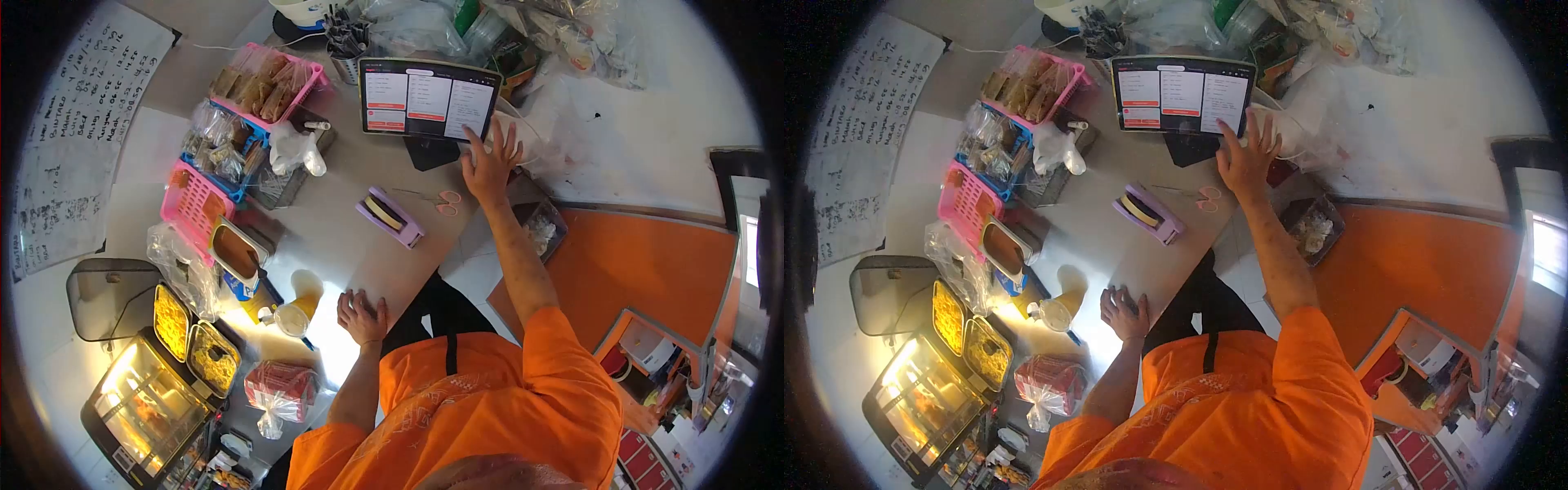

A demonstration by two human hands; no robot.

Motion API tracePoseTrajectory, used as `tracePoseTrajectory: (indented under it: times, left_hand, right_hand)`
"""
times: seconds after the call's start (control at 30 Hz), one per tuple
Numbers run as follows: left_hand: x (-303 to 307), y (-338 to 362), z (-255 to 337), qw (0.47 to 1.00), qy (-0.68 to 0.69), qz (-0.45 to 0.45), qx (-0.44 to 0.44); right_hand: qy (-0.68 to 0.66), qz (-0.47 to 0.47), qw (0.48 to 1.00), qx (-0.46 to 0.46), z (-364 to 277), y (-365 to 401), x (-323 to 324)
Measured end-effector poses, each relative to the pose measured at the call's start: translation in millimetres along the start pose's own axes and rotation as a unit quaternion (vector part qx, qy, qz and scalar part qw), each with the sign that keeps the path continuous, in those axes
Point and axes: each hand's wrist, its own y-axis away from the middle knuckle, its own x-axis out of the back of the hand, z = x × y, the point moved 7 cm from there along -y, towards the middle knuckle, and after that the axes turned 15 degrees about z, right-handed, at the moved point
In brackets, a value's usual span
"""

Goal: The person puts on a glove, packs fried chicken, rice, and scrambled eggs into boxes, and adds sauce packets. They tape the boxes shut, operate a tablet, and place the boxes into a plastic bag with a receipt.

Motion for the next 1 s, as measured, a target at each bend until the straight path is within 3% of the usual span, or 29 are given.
tracePoseTrajectory:
  times: [0.17, 0.37, 0.67, 1.0]
  left_hand:
    - [0, -2, 1, 1.000, 0.003, 0.000, 0.003]
    - [1, -2, 3, 1.000, 0.015, 0.000, 0.002]
    - [1, -2, 2, 1.000, 0.007, -0.004, -0.006]
    - [-2, -2, 1, 1.000, 0.009, -0.005, -0.002]
  right_hand:
    - [0.020, -0.016, 1.000, -0.008, 6, 1, -6]
    - [0.056, 0.051, 0.997, -0.017, 18, -34, -7]
    - [0.011, -0.003, 1.000, -0.015, 9, 2, -2]
    - [0.006, 0.013, 0.999, -0.031, 8, 2, 0]
